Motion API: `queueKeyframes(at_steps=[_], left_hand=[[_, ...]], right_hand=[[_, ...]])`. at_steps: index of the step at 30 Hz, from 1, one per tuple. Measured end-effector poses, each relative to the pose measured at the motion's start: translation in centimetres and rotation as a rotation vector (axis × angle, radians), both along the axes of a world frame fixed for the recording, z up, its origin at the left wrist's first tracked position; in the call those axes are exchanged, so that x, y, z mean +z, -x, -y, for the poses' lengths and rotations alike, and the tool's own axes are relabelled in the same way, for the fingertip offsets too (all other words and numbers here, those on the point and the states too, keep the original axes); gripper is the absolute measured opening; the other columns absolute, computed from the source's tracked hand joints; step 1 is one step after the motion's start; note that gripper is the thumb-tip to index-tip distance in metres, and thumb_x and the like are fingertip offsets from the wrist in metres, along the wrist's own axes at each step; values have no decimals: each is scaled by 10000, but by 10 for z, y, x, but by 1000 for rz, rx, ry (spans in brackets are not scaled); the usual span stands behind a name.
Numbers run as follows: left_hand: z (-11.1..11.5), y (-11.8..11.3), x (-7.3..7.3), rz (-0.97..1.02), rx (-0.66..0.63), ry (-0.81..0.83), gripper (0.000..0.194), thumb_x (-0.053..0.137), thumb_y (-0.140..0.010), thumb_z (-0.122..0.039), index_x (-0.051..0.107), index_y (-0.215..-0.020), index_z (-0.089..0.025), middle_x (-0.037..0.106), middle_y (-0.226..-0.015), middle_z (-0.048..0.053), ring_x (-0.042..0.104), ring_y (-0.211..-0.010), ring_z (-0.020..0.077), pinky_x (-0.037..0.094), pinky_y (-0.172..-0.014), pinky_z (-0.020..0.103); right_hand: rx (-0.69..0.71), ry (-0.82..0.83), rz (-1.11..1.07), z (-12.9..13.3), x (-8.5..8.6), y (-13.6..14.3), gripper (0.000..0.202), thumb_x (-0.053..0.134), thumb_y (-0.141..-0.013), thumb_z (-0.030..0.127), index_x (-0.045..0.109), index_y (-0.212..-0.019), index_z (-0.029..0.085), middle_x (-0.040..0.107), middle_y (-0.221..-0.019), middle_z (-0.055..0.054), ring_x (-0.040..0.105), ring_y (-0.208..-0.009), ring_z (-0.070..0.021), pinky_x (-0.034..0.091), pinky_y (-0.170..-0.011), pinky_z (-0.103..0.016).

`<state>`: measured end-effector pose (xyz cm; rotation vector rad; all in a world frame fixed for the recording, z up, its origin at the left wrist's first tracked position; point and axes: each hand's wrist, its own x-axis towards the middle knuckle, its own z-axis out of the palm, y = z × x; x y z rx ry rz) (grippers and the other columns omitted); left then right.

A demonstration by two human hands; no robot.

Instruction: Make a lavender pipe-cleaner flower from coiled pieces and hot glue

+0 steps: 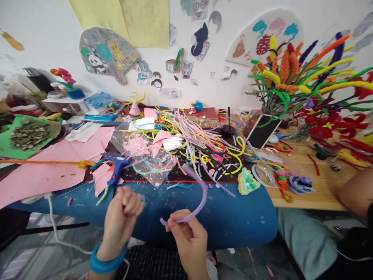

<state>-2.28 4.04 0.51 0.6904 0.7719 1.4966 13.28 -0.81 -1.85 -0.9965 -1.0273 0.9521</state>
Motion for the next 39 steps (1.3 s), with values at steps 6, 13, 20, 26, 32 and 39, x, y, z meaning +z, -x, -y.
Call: queueKeyframes(at_steps=[6, 13, 20, 26, 32, 39], left_hand=[[7, -4, -3, -467, -81, -77, 309, 726, -837, -459, 706, -781, -156, 563, -653, 2, 502, -621, 139, 396, -592, 243], [22, -23, -10, -297, -363, 5, 267, 690, -871, -376, 660, -740, -145, 598, -715, 19, 556, -654, 145, 441, -637, 258], [13, -18, -6, -143, -275, 53, 292, 703, -863, -379, 582, -722, -153, 501, -690, -28, 492, -557, 100, 384, -555, 238], [5, -4, -11, -235, -35, 2, 406, 580, -962, -380, 498, -627, -166, 427, -566, -53, 384, -492, 82, 328, -504, 220], [16, -8, -14, -421, -358, -123, 160, 699, -885, -311, 703, -850, -155, 623, -842, 41, 595, -692, 140, 461, -657, 264], [15, -8, -12, -366, -410, -163, 175, 674, -908, -304, 672, -811, -158, 601, -822, 30, 580, -698, 132, 445, -666, 260]], right_hand=[[-19, 13, -57, 2, -6, 1, 55, 688, -868, 173, 697, -845, 222, 704, -781, -2, 685, -610, -128, 597, -599, -223], [-10, -15, -28, 3, -5, 2, 38, 670, -884, 200, 673, -850, 215, 697, -751, -14, 683, -636, -144, 596, -605, -237], [40, 47, -56, 1, -9, 2, 39, 671, -890, 208, 680, -871, 241, 700, -728, 17, 675, -605, -123, 579, -595, -217], [16, 68, -110, 0, -12, 1, 43, 684, -886, 205, 687, -885, 248, 713, -727, 27, 683, -609, -113, 579, -625, -208], [45, 51, -124, 1, -13, 2, 40, 684, -881, 194, 689, -883, 234, 715, -756, 9, 686, -627, -122, 574, -618, -214], [104, 95, -129, 3, -10, 1, 46, 693, -873, 196, 688, -880, 241, 713, -726, 20, 684, -622, -116, 565, -617, -196]])
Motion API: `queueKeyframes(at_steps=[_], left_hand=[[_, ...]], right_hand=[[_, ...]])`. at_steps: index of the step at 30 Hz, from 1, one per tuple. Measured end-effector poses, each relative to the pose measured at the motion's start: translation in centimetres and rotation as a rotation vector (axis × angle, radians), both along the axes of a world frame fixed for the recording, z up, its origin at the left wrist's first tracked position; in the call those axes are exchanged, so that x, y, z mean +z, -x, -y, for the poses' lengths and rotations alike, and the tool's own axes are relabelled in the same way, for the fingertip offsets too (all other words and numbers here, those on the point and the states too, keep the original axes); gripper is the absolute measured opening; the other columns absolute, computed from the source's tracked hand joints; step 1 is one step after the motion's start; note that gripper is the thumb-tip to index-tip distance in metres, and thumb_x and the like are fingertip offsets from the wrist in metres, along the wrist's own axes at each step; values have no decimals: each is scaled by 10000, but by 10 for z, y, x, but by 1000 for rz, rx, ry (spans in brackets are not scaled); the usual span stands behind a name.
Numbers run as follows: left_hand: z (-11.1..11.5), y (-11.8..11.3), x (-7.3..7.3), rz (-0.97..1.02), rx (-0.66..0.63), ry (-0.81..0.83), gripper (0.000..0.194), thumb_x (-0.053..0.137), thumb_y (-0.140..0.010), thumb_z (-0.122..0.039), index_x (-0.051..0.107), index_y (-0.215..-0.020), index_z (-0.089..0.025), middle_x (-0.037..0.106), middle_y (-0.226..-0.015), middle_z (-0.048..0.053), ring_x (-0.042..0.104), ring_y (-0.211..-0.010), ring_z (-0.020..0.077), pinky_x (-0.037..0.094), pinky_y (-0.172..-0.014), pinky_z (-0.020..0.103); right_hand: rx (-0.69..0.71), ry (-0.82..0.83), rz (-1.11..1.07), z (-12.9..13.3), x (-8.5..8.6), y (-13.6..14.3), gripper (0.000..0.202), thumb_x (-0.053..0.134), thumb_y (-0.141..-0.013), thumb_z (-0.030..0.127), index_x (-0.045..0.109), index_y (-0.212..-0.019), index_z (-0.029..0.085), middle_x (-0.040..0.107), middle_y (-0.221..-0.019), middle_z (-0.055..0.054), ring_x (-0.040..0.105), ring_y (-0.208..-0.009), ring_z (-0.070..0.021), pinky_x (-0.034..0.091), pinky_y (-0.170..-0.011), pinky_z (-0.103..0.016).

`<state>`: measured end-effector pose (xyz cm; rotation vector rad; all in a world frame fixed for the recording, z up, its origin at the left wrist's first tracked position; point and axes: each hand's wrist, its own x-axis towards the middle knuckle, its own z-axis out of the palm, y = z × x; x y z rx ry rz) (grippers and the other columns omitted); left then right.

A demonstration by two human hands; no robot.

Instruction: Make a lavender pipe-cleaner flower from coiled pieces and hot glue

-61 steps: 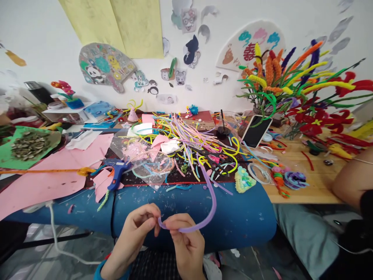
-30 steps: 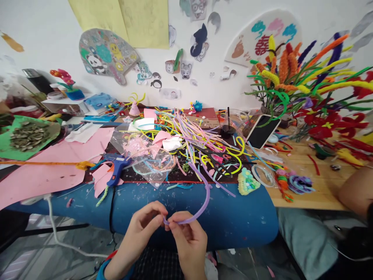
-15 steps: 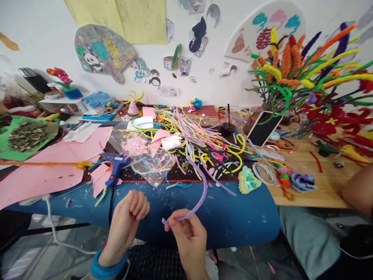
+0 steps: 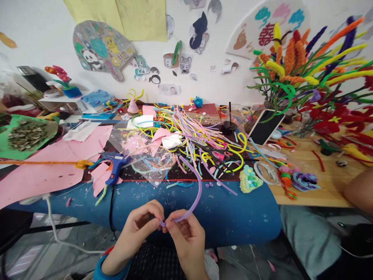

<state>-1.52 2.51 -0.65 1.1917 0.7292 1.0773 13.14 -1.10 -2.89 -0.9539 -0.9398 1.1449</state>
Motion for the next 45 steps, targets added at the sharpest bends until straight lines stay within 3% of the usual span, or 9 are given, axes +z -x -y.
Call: queueKeyframes(at_steps=[11, 19, 22, 25, 30, 34, 39, 42, 45], left_hand=[[-1, 8, 4, -166, -60, -129, 228, 572, -967, -336, 595, -818, -166, 540, -833, 30, 504, -771, 152, 399, -700, 258], [-33, 25, 26, -296, -465, -269, 301, 539, -972, -377, 624, -795, -148, 599, -801, 56, 528, -753, 168, 413, -718, 281], [-33, 18, 21, -200, -379, -111, 291, 619, -928, -392, 641, -779, -143, 568, -781, 34, 510, -694, 138, 415, -645, 249], [-23, 7, 6, -25, -290, 97, 311, 685, -875, -431, 637, -775, -140, 537, -766, 11, 490, -591, 98, 394, -530, 210], [-9, -1, -11, 48, -129, 192, 292, 728, -848, -406, 652, -770, -135, 533, -743, -7, 491, -528, 65, 380, -518, 199], [-5, -1, -6, -21, -29, 138, 275, 700, -867, -395, 647, -774, -141, 544, -766, 2, 488, -555, 77, 387, -532, 209], [-7, 3, 11, -314, 2, -56, 197, 609, -900, -258, 601, -734, -153, 548, -756, 12, 487, -646, 119, 399, -598, 230], [-14, 12, 25, -487, -80, -225, 157, 565, -881, -144, 573, -726, -168, 550, -738, 1, 499, -687, 130, 403, -636, 227], [-24, 22, 39, -630, -278, -365, 147, 544, -821, -52, 578, -752, -177, 564, -757, -8, 501, -679, 123, 398, -633, 219]], right_hand=[[5, -5, -84, 2, 0, 6, 128, 783, -798, 211, 700, -888, 248, 713, -744, 18, 675, -644, -112, 556, -624, -186], [37, -39, -21, 1, 7, 7, 111, 761, -804, 162, 696, -848, 241, 697, -724, 26, 666, -609, -99, 561, -605, -171], [-54, -128, -48, 0, 9, 9, 110, 738, -826, 160, 682, -851, 252, 701, -711, 30, 675, -618, -106, 577, -609, -183], [-185, -187, -35, 0, 7, 11, 150, 747, -808, 123, 674, -846, 249, 714, -714, 27, 695, -639, -116, 595, -620, -190], [-291, -219, 47, 0, 3, 13, 224, 745, -762, 40, 665, -834, 236, 720, -735, 14, 712, -687, -138, 615, -658, -221], [-286, -279, 125, 1, 4, 13, 264, 708, -752, -14, 665, -843, 230, 723, -741, 11, 708, -697, -140, 613, -667, -226], [-249, -321, 213, 1, 3, 10, 311, 679, -750, -50, 659, -866, 238, 729, -764, 16, 713, -716, -147, 610, -679, -244], [-201, -318, 279, 2, 2, 5, 297, 696, -754, -31, 660, -866, 241, 729, -762, 17, 719, -705, -157, 606, -664, -253], [-147, -263, 357, 3, 5, -1, 255, 723, -758, 9, 666, -849, 240, 733, -751, 18, 719, -677, -155, 596, -648, -245]])
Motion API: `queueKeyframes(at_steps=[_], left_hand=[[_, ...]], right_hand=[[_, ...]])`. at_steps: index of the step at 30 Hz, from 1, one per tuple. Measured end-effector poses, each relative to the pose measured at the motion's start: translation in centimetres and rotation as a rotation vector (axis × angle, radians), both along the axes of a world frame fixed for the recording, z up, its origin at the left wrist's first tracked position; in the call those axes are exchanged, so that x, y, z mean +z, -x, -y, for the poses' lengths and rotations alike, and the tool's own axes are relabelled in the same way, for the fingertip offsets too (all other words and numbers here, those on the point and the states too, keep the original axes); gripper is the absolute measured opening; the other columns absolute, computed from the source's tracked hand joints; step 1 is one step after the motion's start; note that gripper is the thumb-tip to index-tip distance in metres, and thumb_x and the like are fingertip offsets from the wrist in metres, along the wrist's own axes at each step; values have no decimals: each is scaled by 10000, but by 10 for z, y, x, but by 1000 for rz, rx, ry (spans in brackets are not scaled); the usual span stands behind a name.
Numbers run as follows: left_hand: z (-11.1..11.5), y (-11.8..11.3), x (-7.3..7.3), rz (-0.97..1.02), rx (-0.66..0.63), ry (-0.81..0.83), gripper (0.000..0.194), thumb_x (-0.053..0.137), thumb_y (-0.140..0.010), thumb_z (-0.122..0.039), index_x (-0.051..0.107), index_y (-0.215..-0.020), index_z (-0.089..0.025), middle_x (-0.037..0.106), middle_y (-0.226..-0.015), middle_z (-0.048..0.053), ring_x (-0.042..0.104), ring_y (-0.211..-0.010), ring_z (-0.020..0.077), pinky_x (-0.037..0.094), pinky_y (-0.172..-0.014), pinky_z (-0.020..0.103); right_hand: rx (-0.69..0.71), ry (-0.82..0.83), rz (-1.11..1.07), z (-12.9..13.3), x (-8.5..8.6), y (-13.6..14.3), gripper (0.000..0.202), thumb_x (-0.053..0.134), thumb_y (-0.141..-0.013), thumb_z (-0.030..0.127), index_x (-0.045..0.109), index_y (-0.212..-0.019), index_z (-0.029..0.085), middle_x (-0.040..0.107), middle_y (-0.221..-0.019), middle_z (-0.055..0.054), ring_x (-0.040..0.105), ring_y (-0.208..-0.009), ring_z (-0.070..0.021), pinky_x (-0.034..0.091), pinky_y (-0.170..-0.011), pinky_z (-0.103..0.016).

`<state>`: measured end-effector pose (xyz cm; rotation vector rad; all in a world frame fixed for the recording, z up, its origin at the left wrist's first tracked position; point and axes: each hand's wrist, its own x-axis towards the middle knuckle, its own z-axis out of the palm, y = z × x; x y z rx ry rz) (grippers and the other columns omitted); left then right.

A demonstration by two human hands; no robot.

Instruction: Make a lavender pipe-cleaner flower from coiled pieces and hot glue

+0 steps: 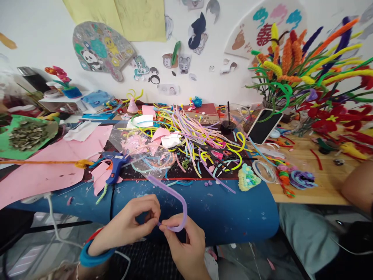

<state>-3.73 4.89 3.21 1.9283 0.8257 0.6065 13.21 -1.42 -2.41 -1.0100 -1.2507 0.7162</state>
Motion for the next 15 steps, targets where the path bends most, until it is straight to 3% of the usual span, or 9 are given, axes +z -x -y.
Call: queueKeyframes(at_steps=[3, 5, 9, 12, 15], left_hand=[[-9, 4, 8, -137, -211, -91, 153, 572, -777, -40, 619, -797, -185, 592, -779, -12, 515, -681, 127, 387, -636, 228], [-13, 3, 7, -136, -216, -112, 128, 586, -805, -70, 637, -813, -187, 594, -769, -11, 517, -679, 130, 386, -635, 233], [-8, -4, -3, 58, -5, 12, 125, 574, -925, -207, 654, -834, -175, 606, -794, 22, 539, -715, 145, 424, -661, 244], [1, -11, -12, 195, 165, 127, 164, 602, -922, -260, 650, -798, -163, 602, -787, 35, 539, -736, 157, 422, -665, 255], [11, -17, -19, 251, 233, 218, 198, 611, -913, -290, 646, -773, -155, 580, -765, 29, 520, -709, 153, 397, -630, 253]], right_hand=[[8, 61, 35, 1, 5, -4, 208, 747, -757, 49, 677, -812, 237, 742, -731, 14, 717, -658, -151, 585, -636, -226], [-14, 80, -6, 0, 7, -5, 191, 753, -756, 65, 677, -788, 237, 733, -714, 15, 714, -654, -150, 587, -633, -222], [-91, 108, -204, -4, 8, -5, 187, 749, -755, 67, 662, -777, 231, 716, -707, 17, 720, -657, -148, 609, -640, -225], [-116, 90, -286, -4, 6, -1, 207, 743, -756, 47, 656, -791, 231, 715, -723, 21, 727, -675, -142, 618, -657, -224], [-109, 44, -286, -3, 2, 4, 233, 730, -762, 25, 650, -808, 240, 722, -743, 24, 724, -705, -134, 618, -679, -222]])
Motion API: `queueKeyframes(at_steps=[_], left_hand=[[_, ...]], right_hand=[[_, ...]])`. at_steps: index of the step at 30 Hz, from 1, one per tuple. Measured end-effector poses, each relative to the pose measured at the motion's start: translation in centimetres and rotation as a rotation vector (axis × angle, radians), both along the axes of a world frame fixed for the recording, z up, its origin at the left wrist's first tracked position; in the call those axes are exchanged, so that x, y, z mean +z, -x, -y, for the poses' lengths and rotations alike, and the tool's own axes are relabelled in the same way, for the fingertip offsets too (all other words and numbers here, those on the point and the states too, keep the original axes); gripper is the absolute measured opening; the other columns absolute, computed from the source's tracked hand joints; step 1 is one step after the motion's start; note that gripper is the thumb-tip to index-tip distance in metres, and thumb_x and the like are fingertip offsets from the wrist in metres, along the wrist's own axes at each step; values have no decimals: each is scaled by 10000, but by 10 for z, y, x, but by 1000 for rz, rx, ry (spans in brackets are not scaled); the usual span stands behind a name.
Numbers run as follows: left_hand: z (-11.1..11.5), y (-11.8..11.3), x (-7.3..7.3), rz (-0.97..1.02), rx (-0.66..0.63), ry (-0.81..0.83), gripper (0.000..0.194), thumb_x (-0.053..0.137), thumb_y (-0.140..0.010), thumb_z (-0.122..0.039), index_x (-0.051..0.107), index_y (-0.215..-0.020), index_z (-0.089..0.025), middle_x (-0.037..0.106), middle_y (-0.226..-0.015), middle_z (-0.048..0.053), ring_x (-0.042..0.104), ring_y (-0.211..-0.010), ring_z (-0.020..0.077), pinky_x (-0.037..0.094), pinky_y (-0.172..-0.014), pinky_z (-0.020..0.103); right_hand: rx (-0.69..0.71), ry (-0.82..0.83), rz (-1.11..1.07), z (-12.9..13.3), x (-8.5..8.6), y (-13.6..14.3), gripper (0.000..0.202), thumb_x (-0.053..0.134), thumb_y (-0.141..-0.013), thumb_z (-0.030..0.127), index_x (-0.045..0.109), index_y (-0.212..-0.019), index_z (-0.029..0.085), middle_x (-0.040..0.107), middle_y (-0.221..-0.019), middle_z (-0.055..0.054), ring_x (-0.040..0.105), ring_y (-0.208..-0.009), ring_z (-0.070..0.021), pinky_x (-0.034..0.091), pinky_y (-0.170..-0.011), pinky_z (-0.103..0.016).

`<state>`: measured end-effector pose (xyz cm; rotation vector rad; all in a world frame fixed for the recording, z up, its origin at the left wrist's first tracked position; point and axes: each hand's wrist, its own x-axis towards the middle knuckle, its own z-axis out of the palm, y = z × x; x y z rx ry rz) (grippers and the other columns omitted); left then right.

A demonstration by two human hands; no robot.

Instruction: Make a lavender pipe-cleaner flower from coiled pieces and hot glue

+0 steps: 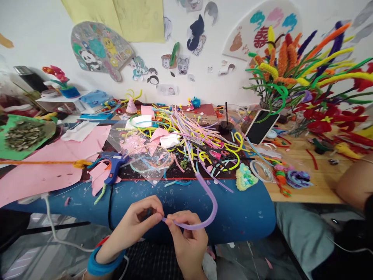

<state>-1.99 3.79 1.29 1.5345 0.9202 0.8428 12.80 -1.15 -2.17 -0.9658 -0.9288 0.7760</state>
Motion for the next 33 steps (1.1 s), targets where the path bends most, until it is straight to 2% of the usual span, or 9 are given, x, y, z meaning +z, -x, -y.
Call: queueKeyframes(at_steps=[5, 10, 15, 17, 20, 24, 30, 33], left_hand=[[3, 0, 0, 10, -19, 63, 243, 562, -945, -333, 601, -784, -156, 535, -783, 13, 480, -669, 132, 388, -612, 246], [-11, 12, 17, -112, -279, -89, 199, 511, -957, -246, 578, -788, -164, 561, -804, 21, 513, -741, 149, 421, -694, 256], [-31, 20, 31, -312, -495, -259, 93, 565, -850, -116, 621, -795, -165, 584, -749, 5, 496, -655, 137, 396, -626, 250], [-37, 20, 33, -339, -519, -253, 82, 590, -828, -112, 641, -791, -166, 592, -745, 1, 499, -629, 131, 394, -608, 247], [-37, 17, 31, -267, -425, -136, 98, 613, -871, -195, 670, -797, -165, 610, -766, 13, 532, -657, 138, 422, -621, 244], [-23, 9, 18, -107, -281, -9, 147, 623, -901, -270, 685, -826, -160, 619, -815, 30, 561, -738, 155, 448, -694, 262], [4, -5, 0, 41, 12, 43, 216, 632, -900, -335, 664, -793, -149, 586, -771, 30, 513, -693, 148, 408, -638, 256], [9, -9, -2, 66, 80, 64, 261, 624, -904, -373, 641, -764, -153, 572, -767, 26, 491, -642, 135, 398, -598, 251]], right_hand=[[5, -39, 30, 2, 1, 3, 233, 730, -751, 13, 657, -802, 228, 722, -731, 7, 720, -692, -154, 620, -666, -252], [91, -42, 88, 2, 4, -1, 230, 729, -748, 15, 670, -795, 233, 729, -710, 7, 715, -668, -164, 607, -631, -261], [188, -4, 183, 1, -2, -3, 188, 730, -770, 43, 676, -786, 223, 739, -720, -14, 710, -667, -177, 596, -628, -281], [181, -2, 207, 1, -2, -3, 178, 732, -775, 52, 680, -774, 222, 732, -707, -14, 705, -658, -174, 592, -617, -274], [101, -42, 106, 0, 0, -2, 195, 737, -770, 48, 663, -773, 228, 718, -703, 0, 705, -671, -163, 604, -635, -266], [-22, -48, -48, -1, 1, 2, 198, 725, -796, 61, 627, -774, 233, 703, -727, 20, 699, -694, -129, 612, -676, -239], [-44, -49, -44, -1, -2, 6, 200, 727, -800, 66, 615, -770, 229, 707, -725, 15, 702, -704, -130, 612, -678, -241], [-47, -56, -22, -1, 1, 7, 195, 740, -786, 73, 620, -754, 223, 710, -709, 7, 706, -683, -144, 613, -653, -254]])
